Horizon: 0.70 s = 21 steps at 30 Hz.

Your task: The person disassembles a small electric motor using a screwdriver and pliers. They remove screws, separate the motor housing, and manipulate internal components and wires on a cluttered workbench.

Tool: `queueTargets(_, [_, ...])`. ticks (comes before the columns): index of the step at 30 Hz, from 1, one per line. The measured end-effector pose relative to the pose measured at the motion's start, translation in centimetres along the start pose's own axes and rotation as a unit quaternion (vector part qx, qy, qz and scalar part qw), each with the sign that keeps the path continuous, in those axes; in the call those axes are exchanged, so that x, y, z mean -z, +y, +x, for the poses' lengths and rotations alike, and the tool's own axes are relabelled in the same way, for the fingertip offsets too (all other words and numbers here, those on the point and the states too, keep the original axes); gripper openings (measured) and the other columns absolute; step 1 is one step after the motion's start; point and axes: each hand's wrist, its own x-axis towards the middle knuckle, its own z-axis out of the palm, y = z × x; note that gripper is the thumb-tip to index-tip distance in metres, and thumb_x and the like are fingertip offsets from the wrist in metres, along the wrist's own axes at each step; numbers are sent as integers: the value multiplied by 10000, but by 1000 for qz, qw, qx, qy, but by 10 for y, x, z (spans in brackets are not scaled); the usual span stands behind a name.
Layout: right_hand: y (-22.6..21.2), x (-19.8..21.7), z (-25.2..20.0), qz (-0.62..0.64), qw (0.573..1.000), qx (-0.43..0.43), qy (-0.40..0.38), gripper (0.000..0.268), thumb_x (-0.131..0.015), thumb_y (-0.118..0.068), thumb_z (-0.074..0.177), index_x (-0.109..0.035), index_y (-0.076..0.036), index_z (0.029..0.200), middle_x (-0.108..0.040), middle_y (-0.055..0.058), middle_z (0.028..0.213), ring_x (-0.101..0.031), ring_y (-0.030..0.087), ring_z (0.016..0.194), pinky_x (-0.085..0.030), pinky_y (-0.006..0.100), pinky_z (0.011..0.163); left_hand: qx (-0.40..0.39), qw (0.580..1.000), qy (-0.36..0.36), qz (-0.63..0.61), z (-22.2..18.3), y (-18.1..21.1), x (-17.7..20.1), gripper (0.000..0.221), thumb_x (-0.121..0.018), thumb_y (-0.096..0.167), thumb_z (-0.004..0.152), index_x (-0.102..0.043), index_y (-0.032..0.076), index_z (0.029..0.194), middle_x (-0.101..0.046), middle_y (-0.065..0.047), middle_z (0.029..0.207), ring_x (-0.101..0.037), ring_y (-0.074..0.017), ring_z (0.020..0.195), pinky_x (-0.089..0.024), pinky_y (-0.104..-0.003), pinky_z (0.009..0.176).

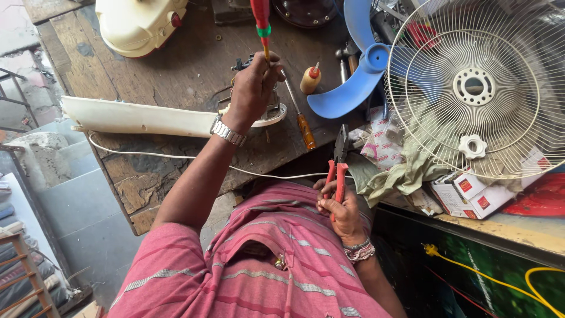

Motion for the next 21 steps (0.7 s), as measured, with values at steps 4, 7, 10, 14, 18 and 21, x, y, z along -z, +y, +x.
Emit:
queueTargets(4, [-3, -2, 4, -9, 1000, 10, 20, 231, -624, 49, 815, -605, -3, 1039, -616, 201, 1157, -618, 132, 735, -532, 278, 629, -14, 994, -40, 104, -4, -3, 5, 121, -652, 92, 1050, -543, 43, 1071, -744, -116, 911, -748, -290, 800, -555, -380, 656])
queueTargets(7, [-2, -4, 0, -19, 1000, 9, 18, 234, -621, 39, 824, -603, -4, 1053, -609, 195, 1162, -606, 122, 737, -523, 268, 627, -47, 994, -45, 91, -11, -7, 3, 112, -630, 70, 1043, -563, 38, 1127, -758, -123, 949, -750, -305, 800, -548, -395, 643])
queueTargets(10, [-2, -5, 2, -33, 999, 4, 13, 227, -619, 42, 825, -597, -1, 1046, -607, 193, 1171, -606, 121, 733, -515, 264, 616, -48, 996, -17, 67, -8, -11, 1, 108, -599, 59, 1055, -561, 27, 1150, -766, -130, 1005, -749, -293, 814, -564, -383, 659])
queueTargets(14, [-4, -6, 2, -57, 998, 12, -7, 228, -615, 46, 834, -602, 4, 1058, -603, 198, 1184, -595, 104, 745, -514, 262, 629, -25, 997, -8, 69, -3, -14, -1, 88, -575, 83, 1081, -555, 25, 1143, -781, -124, 1033, -776, -259, 862, -603, -354, 705])
queueTargets(18, [-5, -6, 0, -66, 998, 11, -10, 242, -607, 38, 851, -604, -7, 1089, -589, 200, 1152, -572, 91, 714, -490, 250, 594, -20, 998, -17, 63, -6, -15, -1, 94, -552, 100, 1095, -552, 25, 1152, -781, -130, 1039, -792, -257, 935, -632, -333, 746])
queueTargets(21, [-5, -7, 0, -57, 998, 8, -8, 247, -608, 43, 861, -602, -8, 1103, -590, 203, 1147, -569, 91, 719, -491, 247, 601, -14, 997, -22, 70, -7, -15, -1, 101, -551, 104, 1092, -548, 21, 1150, -783, -132, 1036, -791, -255, 918, -627, -337, 738])
